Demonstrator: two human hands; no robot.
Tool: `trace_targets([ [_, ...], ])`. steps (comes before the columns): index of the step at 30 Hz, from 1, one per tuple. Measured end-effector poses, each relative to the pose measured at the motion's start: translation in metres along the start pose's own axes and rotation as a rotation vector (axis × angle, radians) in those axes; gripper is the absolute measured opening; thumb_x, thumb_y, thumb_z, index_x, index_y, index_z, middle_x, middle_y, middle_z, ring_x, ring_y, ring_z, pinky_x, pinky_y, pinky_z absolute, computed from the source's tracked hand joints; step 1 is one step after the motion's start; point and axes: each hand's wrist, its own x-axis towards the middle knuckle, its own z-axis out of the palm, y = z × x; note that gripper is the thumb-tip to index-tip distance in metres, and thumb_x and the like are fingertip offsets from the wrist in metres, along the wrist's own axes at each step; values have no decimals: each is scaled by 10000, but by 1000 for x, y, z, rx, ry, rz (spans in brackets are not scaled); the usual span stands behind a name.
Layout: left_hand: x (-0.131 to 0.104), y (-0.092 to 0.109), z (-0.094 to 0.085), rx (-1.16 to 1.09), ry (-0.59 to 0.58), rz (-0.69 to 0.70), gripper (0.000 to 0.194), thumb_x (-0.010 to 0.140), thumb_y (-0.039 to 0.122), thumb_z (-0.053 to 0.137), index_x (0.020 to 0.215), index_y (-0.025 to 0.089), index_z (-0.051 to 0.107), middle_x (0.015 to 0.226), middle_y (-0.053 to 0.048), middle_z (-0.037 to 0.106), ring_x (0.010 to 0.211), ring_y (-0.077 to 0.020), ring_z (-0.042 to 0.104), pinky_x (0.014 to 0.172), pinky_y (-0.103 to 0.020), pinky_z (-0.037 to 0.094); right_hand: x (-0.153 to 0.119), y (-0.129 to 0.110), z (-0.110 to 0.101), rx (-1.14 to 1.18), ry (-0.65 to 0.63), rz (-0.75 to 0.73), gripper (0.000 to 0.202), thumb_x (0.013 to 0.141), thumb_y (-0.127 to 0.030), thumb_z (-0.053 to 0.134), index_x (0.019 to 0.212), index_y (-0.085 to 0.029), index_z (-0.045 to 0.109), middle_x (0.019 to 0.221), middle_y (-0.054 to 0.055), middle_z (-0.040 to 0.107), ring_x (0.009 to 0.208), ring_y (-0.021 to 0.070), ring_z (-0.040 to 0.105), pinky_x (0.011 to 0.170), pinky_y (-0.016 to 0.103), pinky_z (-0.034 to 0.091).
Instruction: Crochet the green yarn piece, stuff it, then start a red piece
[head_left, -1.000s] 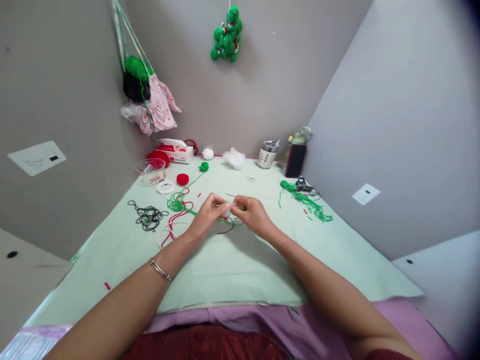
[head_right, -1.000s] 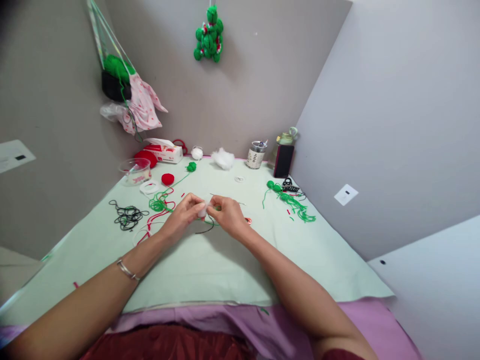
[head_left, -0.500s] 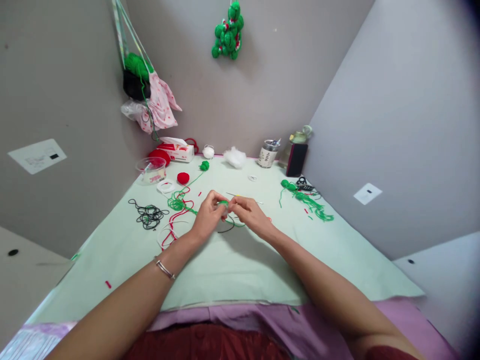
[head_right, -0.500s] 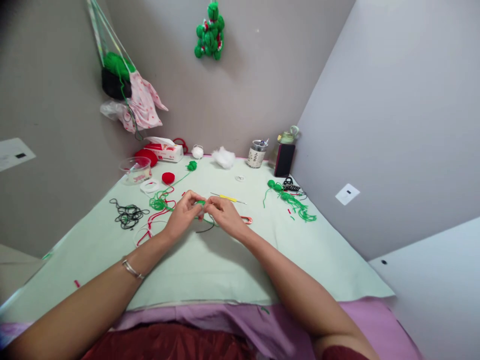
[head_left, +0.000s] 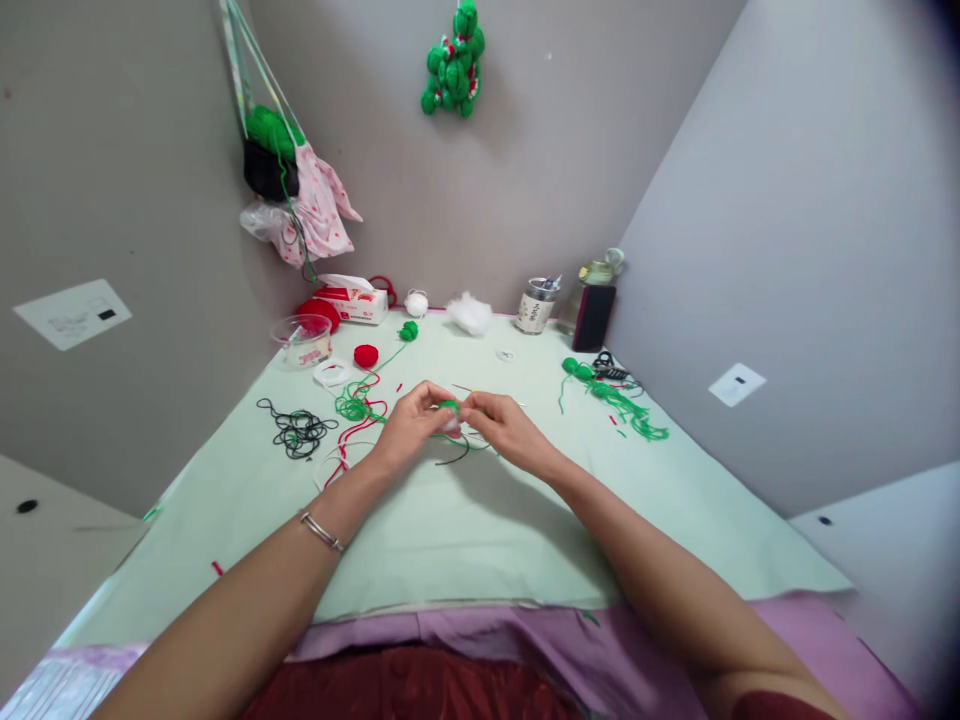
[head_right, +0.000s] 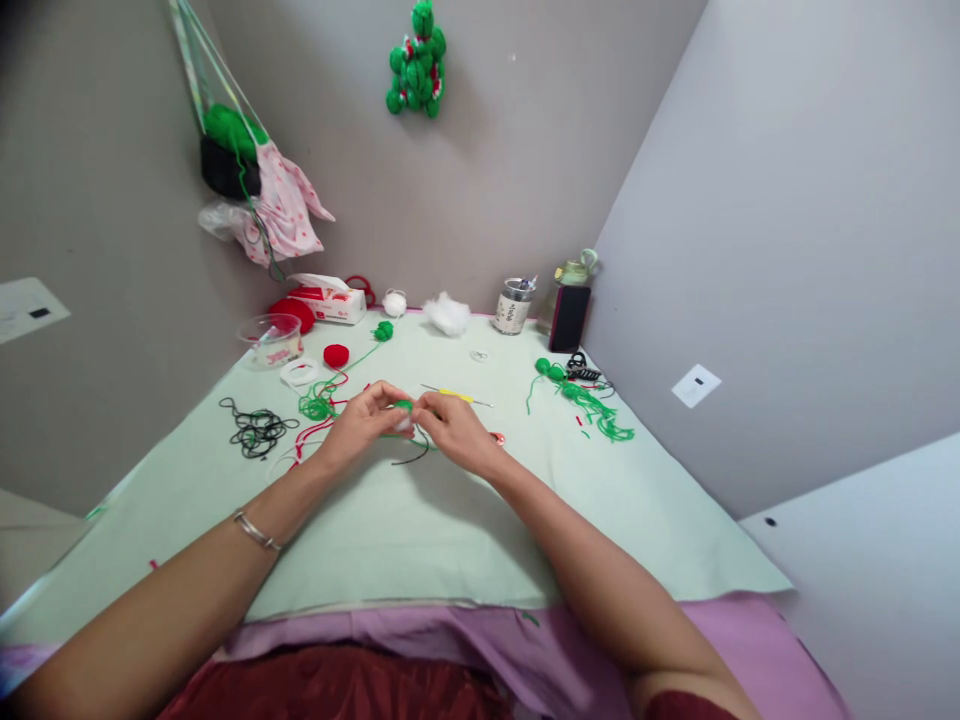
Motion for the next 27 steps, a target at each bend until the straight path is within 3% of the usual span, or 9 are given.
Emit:
trace_targets([
  [3,1,-5,2,37,87,-4,201,697,202,720,818,187,560,639,69,594,438,-88,554,464,-222,461,-5,-5,8,-44,-22,-32,157,880,-256,517,740,-198,556,620,-51,491,585,115,380,590,263,276],
  [6,0,-6,5,33,117,-28,152,709,181,670,805,193,553,627,68,594,424,-89,539,439,-219,445,-6,-4,13,-78,-13,-33,58,836,-227,570,782,-209,563,619,-57,518,582,118,401,591,257,277],
  [11,-8,5,10,-67,38,-65,158,755,248,658,871,182,572,736,19,649,662,-141,664,674,-312,595,2,6,9,-99,83,24,189,818,-302,620,677,-204,542,602,-45,507,585,116,383,582,257,266],
  [14,-11,11,10,-101,-22,-54,258,773,332,720,931,172,594,895,-14,675,806,-166,706,825,-377,603,7,12,0,-54,100,50,239,849,-363,583,682,-194,563,613,-36,512,582,115,384,568,255,278],
  [16,-11,12,10,-95,-37,-48,345,734,348,787,959,168,597,923,-15,672,792,-172,719,842,-396,600,8,12,-6,-21,78,53,281,866,-404,559,686,-188,565,603,-39,485,572,113,369,558,255,284],
  [20,-7,5,9,-49,12,-35,331,724,341,793,919,169,589,802,16,658,661,-154,698,715,-345,596,2,1,-6,17,-14,23,341,908,-442,508,704,-180,583,605,-40,469,579,114,368,562,254,297],
  [24,-1,-4,8,16,94,-7,203,685,190,733,809,182,573,666,59,617,491,-98,587,503,-225,471,-4,-9,7,0,-72,15,195,863,-312,593,729,-172,616,613,-37,536,572,108,396,562,246,295],
  [27,1,-7,8,20,140,1,195,687,167,678,838,200,559,628,78,592,466,-96,565,487,-218,451,-3,-6,9,-34,-71,15,163,878,-283,583,768,-176,636,632,-38,571,562,104,395,560,245,290],
])
